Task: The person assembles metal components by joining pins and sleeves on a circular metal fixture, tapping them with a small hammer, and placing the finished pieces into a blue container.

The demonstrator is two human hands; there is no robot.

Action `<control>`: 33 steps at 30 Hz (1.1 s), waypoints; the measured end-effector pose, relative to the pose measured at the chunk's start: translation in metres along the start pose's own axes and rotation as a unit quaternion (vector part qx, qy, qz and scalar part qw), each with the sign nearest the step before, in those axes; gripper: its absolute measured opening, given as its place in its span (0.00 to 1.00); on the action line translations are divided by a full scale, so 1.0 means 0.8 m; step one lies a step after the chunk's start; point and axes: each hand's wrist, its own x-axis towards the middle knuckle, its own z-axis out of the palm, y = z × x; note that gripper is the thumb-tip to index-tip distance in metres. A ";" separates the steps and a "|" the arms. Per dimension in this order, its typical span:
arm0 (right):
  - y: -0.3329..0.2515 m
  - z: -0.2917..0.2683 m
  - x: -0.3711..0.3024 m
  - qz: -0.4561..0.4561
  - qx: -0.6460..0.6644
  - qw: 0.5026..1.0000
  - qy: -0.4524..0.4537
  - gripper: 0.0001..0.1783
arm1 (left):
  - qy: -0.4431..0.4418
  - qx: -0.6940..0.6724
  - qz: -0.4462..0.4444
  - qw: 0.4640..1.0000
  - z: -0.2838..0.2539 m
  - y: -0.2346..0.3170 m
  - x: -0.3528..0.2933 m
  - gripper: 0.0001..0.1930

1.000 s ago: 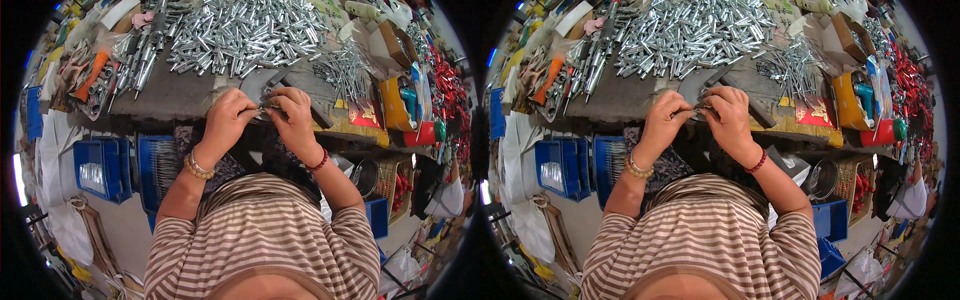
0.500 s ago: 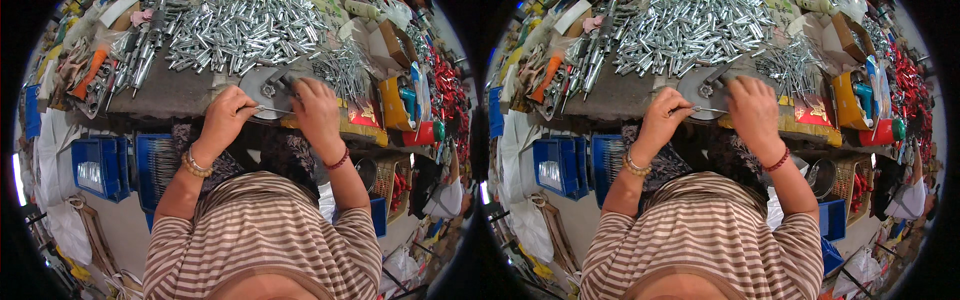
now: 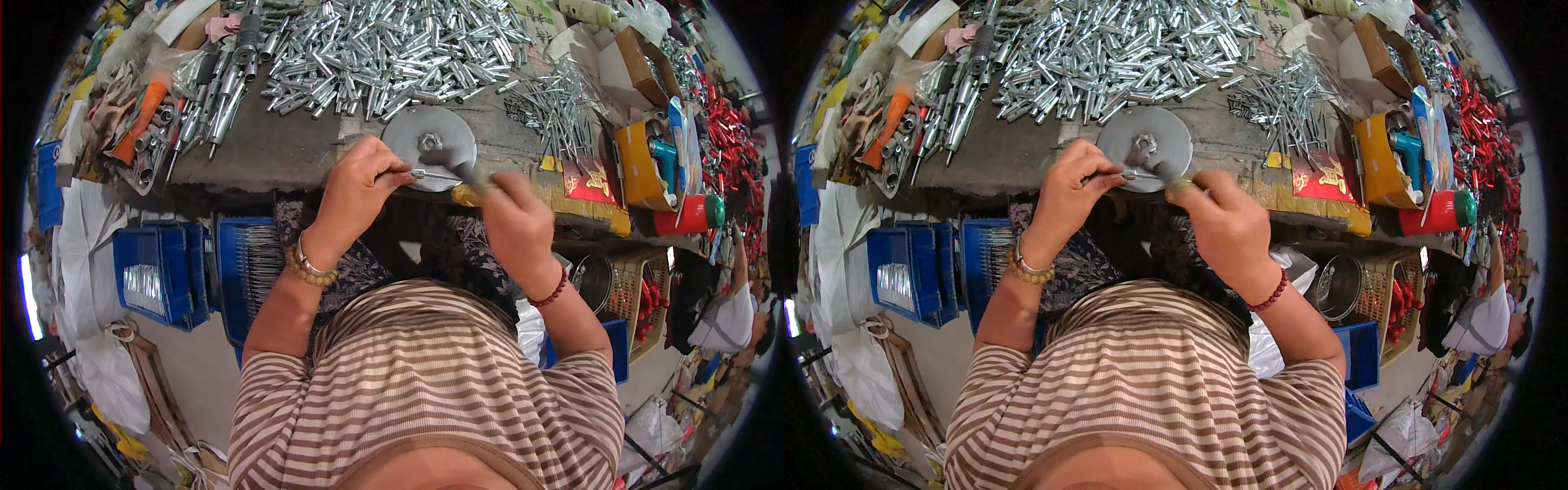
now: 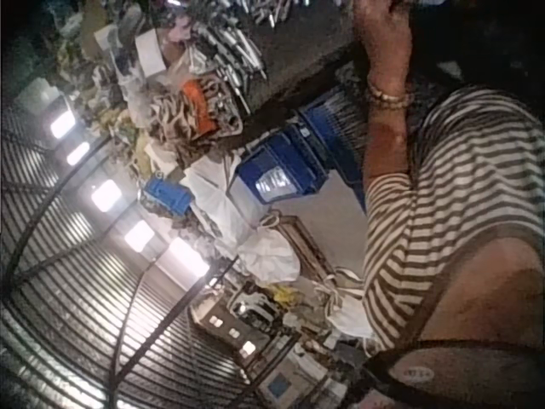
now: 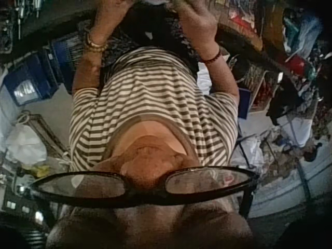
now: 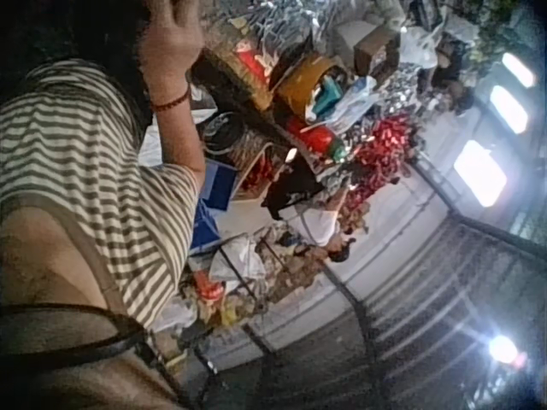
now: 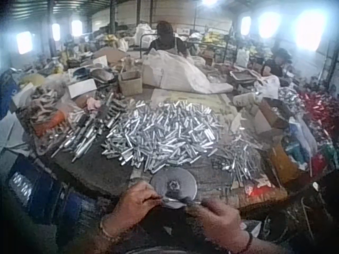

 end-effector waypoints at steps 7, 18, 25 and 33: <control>0.011 0.007 0.018 0.071 0.107 0.991 -0.023 0.21 | -0.004 -0.002 -0.011 1.000 -0.002 0.006 -0.001 0.06; -0.007 0.018 0.011 0.020 -0.088 0.992 -0.083 0.09 | 0.023 0.005 0.000 1.000 0.002 0.003 -0.009 0.07; -0.026 0.020 -0.013 0.135 0.107 0.974 -0.147 0.13 | 0.115 -0.118 -0.102 0.981 0.036 0.013 -0.051 0.20; -0.048 0.030 -0.018 0.230 0.232 0.927 -0.186 0.16 | 0.083 -0.369 -0.242 0.894 0.043 0.026 -0.062 0.29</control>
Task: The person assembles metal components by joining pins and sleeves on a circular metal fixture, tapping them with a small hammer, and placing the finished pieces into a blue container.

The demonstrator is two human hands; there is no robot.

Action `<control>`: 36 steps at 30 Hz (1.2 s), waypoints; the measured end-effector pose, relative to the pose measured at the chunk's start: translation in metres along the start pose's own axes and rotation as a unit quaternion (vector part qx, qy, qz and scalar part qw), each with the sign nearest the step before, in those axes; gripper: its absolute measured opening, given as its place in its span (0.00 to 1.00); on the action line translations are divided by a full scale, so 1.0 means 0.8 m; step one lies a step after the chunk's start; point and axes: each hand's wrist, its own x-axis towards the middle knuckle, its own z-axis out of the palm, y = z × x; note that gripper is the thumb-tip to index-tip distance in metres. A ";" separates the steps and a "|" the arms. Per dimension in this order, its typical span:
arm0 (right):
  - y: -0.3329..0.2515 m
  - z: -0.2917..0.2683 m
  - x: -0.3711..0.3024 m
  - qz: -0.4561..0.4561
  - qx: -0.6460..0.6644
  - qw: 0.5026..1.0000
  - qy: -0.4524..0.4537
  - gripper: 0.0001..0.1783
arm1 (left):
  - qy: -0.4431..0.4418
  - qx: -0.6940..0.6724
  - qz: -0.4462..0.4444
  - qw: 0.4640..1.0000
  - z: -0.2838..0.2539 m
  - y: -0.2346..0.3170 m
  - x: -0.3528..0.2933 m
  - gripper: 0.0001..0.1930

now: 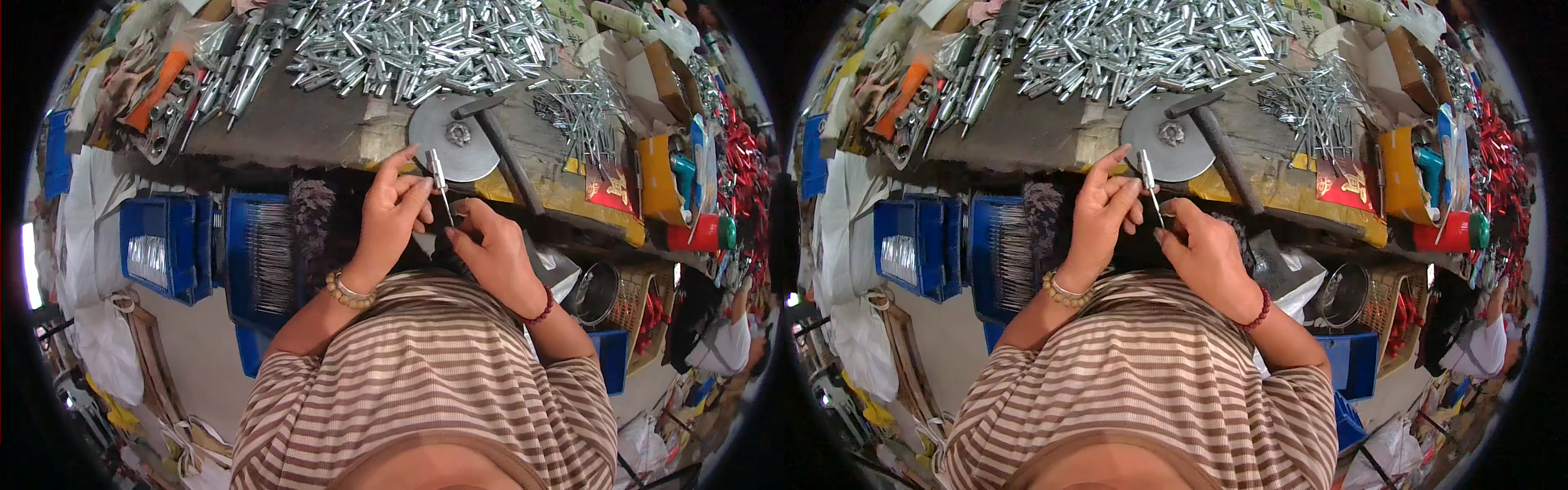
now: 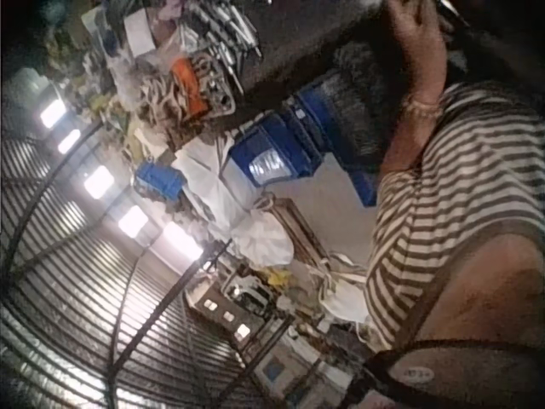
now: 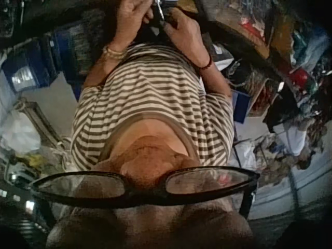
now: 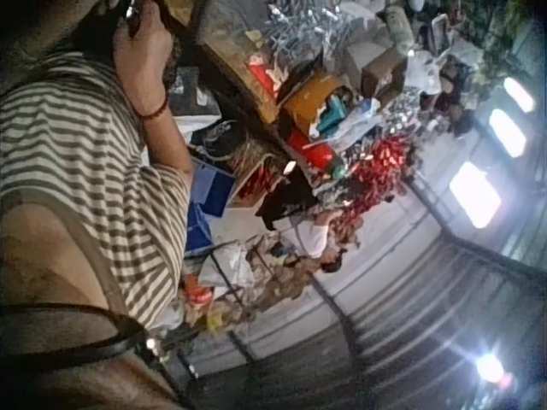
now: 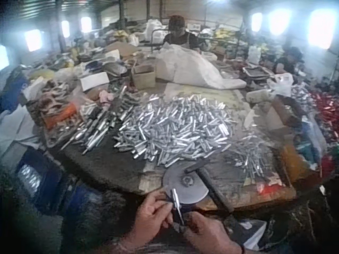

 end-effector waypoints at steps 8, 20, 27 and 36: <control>-0.017 0.009 0.017 -0.043 -0.002 0.999 -0.018 0.16 | 0.103 -0.016 0.039 0.994 -0.056 0.023 -0.016 0.31; 0.017 -0.003 0.050 0.035 0.099 0.993 0.043 0.20 | 0.521 0.141 -0.066 0.840 -0.382 -0.161 -0.192 0.26; 0.016 0.001 0.052 0.035 0.089 0.994 0.054 0.19 | 0.601 0.256 -0.170 0.738 -0.459 -0.251 -0.241 0.24; 0.034 -0.003 0.050 0.038 0.101 0.989 0.106 0.18 | 0.562 0.484 -0.077 0.666 -0.451 -0.229 -0.210 0.19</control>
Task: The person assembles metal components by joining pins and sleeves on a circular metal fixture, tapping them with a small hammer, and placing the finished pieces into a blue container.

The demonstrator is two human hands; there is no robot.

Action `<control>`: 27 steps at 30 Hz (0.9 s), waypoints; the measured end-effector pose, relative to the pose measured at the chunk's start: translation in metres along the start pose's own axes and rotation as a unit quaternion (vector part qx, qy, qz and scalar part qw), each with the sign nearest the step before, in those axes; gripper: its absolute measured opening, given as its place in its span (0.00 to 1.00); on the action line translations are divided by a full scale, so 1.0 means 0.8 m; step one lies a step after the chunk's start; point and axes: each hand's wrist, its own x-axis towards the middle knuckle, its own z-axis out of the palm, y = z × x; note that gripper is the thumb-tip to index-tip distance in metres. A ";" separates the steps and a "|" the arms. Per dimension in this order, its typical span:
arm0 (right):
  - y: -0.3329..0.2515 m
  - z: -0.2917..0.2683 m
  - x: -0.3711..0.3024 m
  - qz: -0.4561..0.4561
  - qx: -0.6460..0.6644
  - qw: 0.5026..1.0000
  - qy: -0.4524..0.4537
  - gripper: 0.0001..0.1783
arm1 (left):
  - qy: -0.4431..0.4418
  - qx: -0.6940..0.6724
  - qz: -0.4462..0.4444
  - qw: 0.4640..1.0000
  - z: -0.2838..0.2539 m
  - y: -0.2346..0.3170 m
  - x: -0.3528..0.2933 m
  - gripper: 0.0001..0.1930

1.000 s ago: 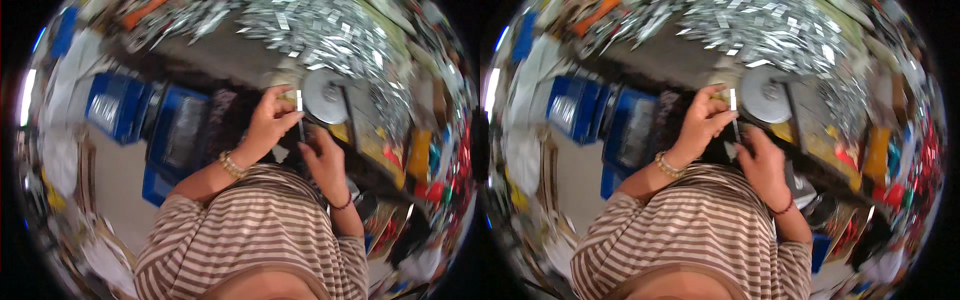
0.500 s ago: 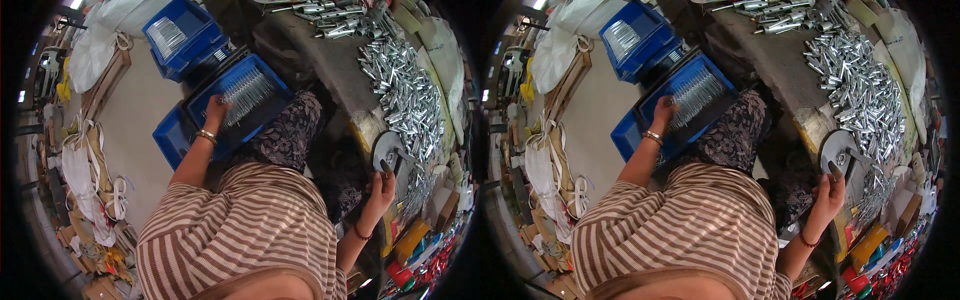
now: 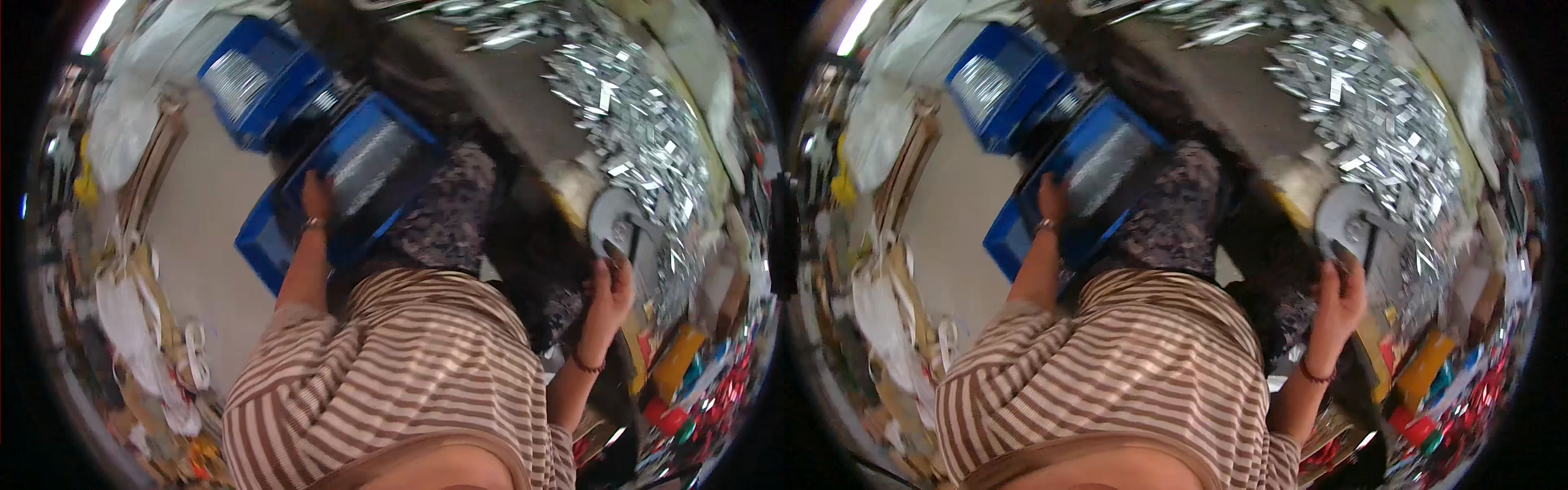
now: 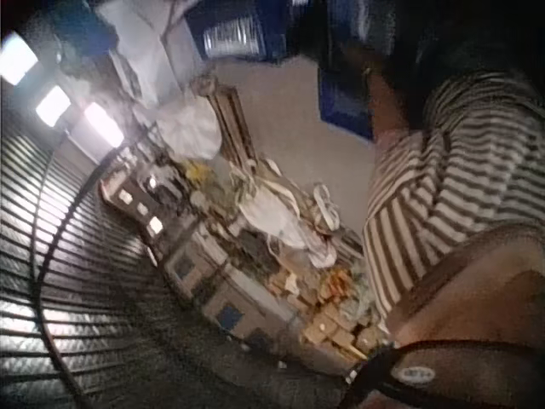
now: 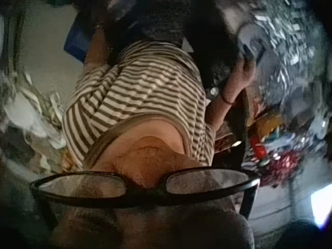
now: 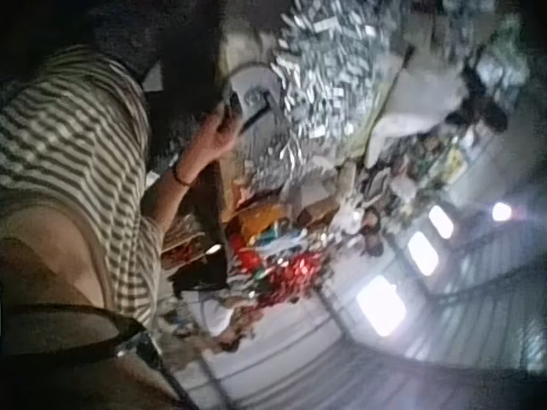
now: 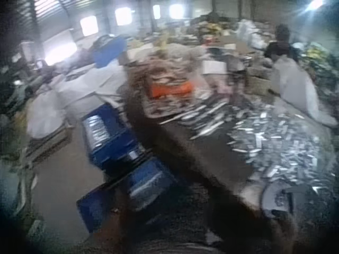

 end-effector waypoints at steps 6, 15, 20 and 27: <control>-0.015 0.012 0.002 -0.003 0.025 0.997 -0.069 0.13 | 0.011 -0.146 0.055 0.988 -0.036 0.131 0.019 0.17; -0.026 0.002 -0.006 -0.005 0.057 0.995 -0.079 0.12 | -0.253 -0.340 0.352 0.835 -0.076 0.535 -0.071 0.12; -0.020 -0.008 -0.015 -0.102 -0.010 0.993 -0.053 0.12 | -0.232 -0.120 0.446 0.856 -0.038 0.610 -0.091 0.15; -0.023 -0.088 -0.021 -0.131 -0.095 0.984 0.073 0.09 | -0.287 -0.162 0.410 0.850 -0.024 0.611 -0.085 0.12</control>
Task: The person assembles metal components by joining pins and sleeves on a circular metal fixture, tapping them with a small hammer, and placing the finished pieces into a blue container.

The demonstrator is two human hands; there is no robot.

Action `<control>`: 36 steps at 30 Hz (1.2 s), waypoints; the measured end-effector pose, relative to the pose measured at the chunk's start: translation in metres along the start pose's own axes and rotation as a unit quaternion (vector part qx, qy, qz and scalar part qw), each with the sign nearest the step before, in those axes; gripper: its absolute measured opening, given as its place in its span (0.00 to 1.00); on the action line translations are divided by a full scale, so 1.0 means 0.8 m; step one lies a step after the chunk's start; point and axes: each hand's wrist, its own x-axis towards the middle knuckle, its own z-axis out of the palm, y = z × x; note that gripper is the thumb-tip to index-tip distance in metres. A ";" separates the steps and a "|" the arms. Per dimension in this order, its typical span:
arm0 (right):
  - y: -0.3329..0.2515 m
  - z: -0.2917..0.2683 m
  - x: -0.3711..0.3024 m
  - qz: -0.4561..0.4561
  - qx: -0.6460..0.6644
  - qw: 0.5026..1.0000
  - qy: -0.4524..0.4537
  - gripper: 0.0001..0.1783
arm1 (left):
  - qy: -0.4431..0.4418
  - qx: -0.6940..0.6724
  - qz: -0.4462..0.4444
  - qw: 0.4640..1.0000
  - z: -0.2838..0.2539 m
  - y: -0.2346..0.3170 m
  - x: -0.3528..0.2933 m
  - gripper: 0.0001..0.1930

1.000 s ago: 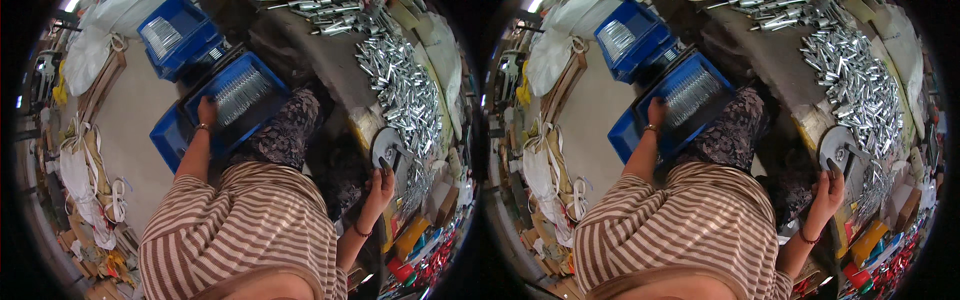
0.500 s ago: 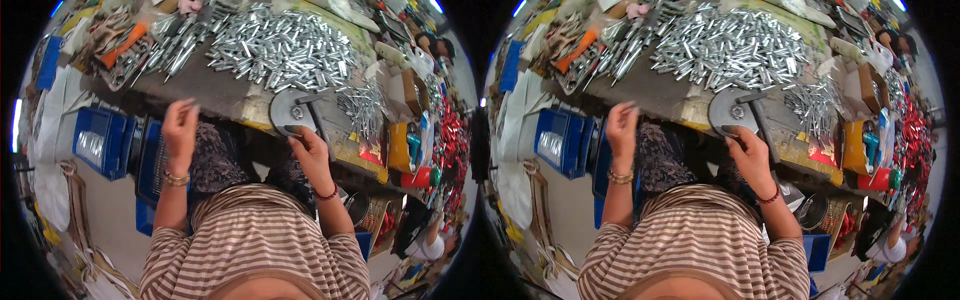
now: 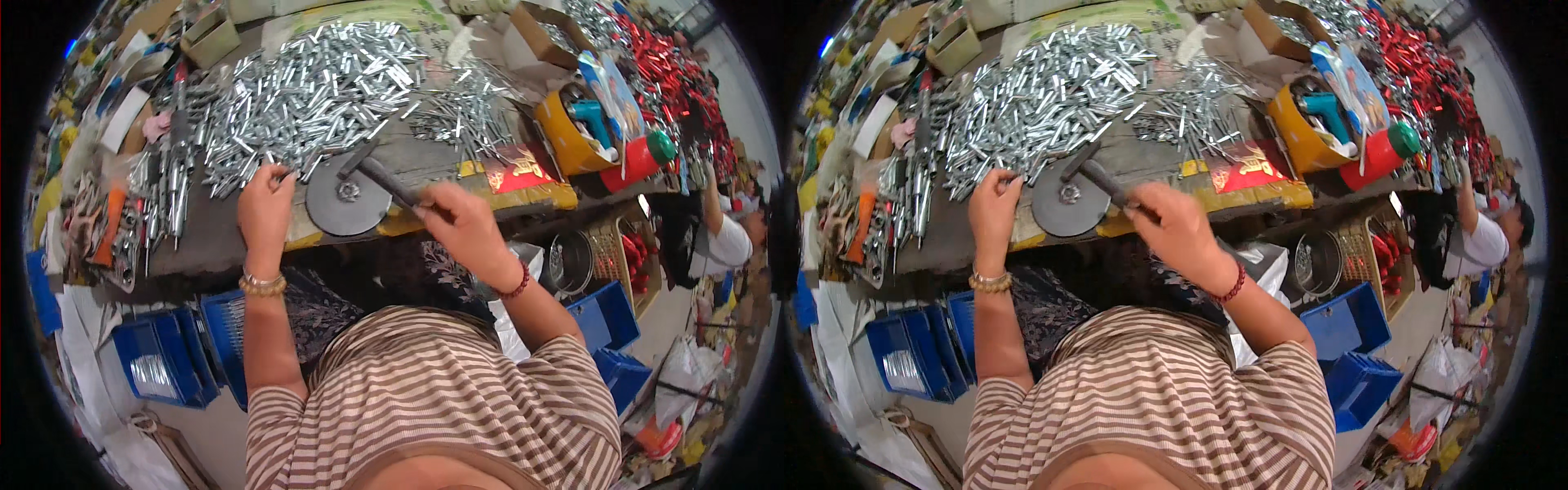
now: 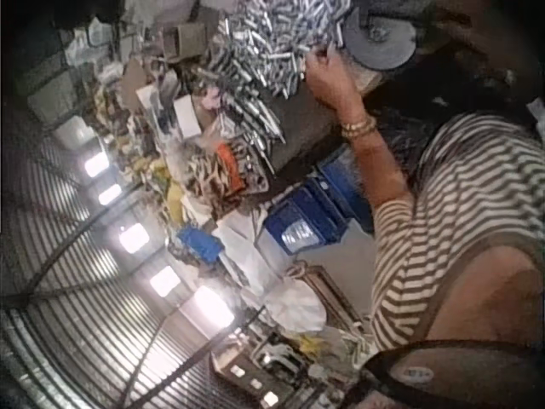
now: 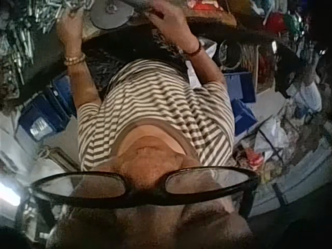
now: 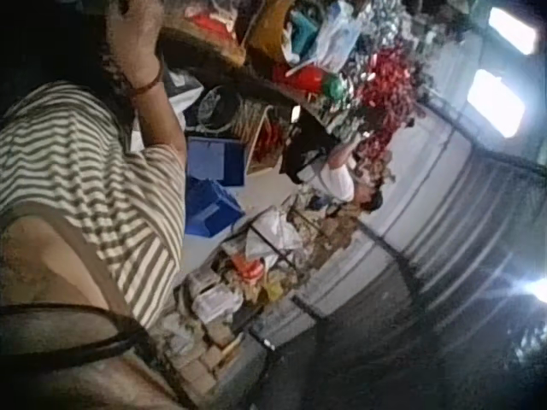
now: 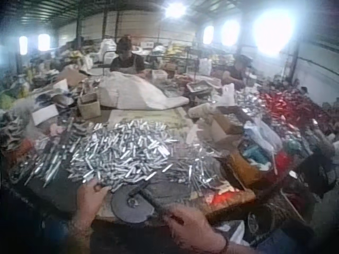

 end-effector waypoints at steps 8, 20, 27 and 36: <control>0.100 -0.060 0.052 -0.077 -0.402 0.912 -0.033 0.03 | -0.090 -0.031 0.054 0.994 -0.023 0.027 -0.045 0.07; 0.086 -0.043 0.072 -0.178 -0.317 0.931 -0.021 0.08 | -0.121 -0.042 0.199 0.972 0.000 0.039 -0.060 0.07; 0.020 0.056 0.043 -0.258 -0.152 0.954 -0.007 0.05 | -0.117 -0.054 0.193 0.973 -0.012 0.026 -0.073 0.07; 0.012 0.047 0.036 -0.216 -0.212 0.952 -0.045 0.04 | -0.101 -0.068 0.199 0.972 -0.005 0.030 -0.071 0.09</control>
